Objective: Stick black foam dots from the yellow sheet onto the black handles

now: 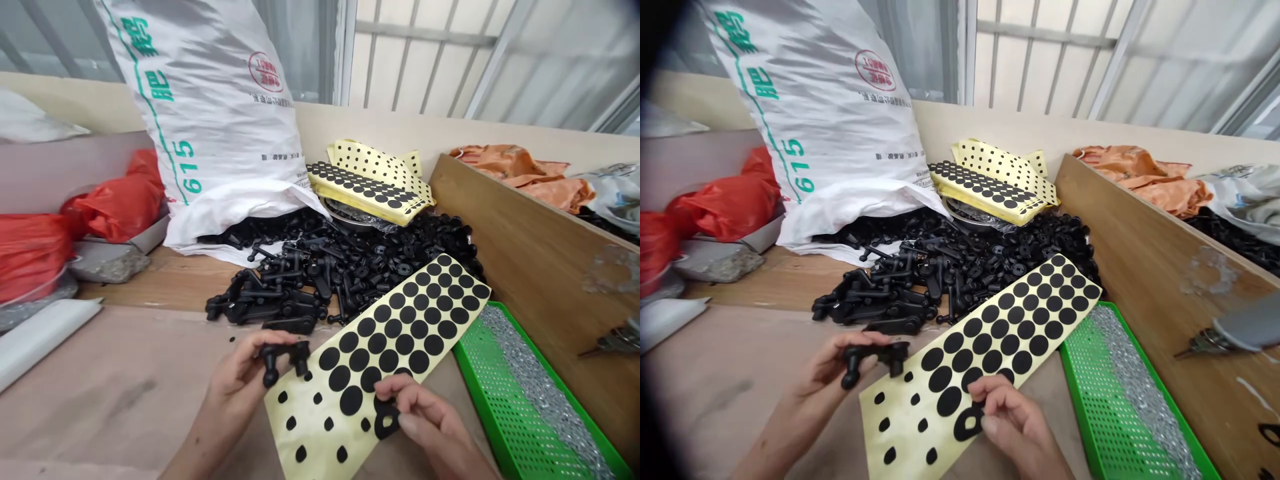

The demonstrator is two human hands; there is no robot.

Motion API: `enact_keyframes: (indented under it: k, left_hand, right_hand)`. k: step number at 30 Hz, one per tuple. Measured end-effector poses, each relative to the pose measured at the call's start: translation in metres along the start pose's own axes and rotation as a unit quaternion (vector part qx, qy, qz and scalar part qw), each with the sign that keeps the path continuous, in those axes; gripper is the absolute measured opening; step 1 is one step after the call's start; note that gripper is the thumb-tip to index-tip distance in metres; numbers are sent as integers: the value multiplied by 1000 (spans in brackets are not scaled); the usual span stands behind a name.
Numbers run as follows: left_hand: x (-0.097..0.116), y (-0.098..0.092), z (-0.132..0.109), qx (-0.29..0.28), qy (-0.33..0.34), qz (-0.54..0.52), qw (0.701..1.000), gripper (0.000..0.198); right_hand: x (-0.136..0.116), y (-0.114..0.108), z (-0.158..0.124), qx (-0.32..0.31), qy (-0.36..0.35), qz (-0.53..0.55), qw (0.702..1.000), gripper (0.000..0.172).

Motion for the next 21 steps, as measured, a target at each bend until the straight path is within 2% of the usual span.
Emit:
enact_keyframes:
  k: [2, 6, 10, 12, 15, 19, 21]
  left_hand:
    - [3, 10, -14, -39, 47, 2, 998, 16]
    - [4, 22, -45, -128, 159, 82, 976, 34]
    - [12, 21, -59, -188, 173, 137, 957, 39]
    - [16, 25, -59, -215, 158, 157, 951, 32]
    - [14, 38, -56, -207, 128, 176, 954, 11]
    - [4, 56, -53, -132, 101, 193, 967, 14]
    - [3, 60, -49, -122, 98, 196, 968, 16]
  right_hand:
    - [0, 2, 1, 3, 16, 37, 999, 22]
    - [2, 4, 2, -21, 24, 45, 999, 19]
    - [7, 15, 5, -53, 35, 46, 997, 19]
    - [8, 22, 7, -60, 39, 43, 996, 20]
    - [10, 30, 10, -70, 47, 44, 995, 20]
    - [11, 28, 11, -61, 50, 39, 996, 22]
    - [11, 26, 12, -58, 47, 39, 996, 22]
Point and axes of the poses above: each hand's wrist, its own z-axis towards the middle knuckle, its own y-axis out of the palm, x = y × z, the point moved 2 cm from there along z, towards the middle knuckle, and after that the axes turned 7 degrees about z, right-handed, at the moved point
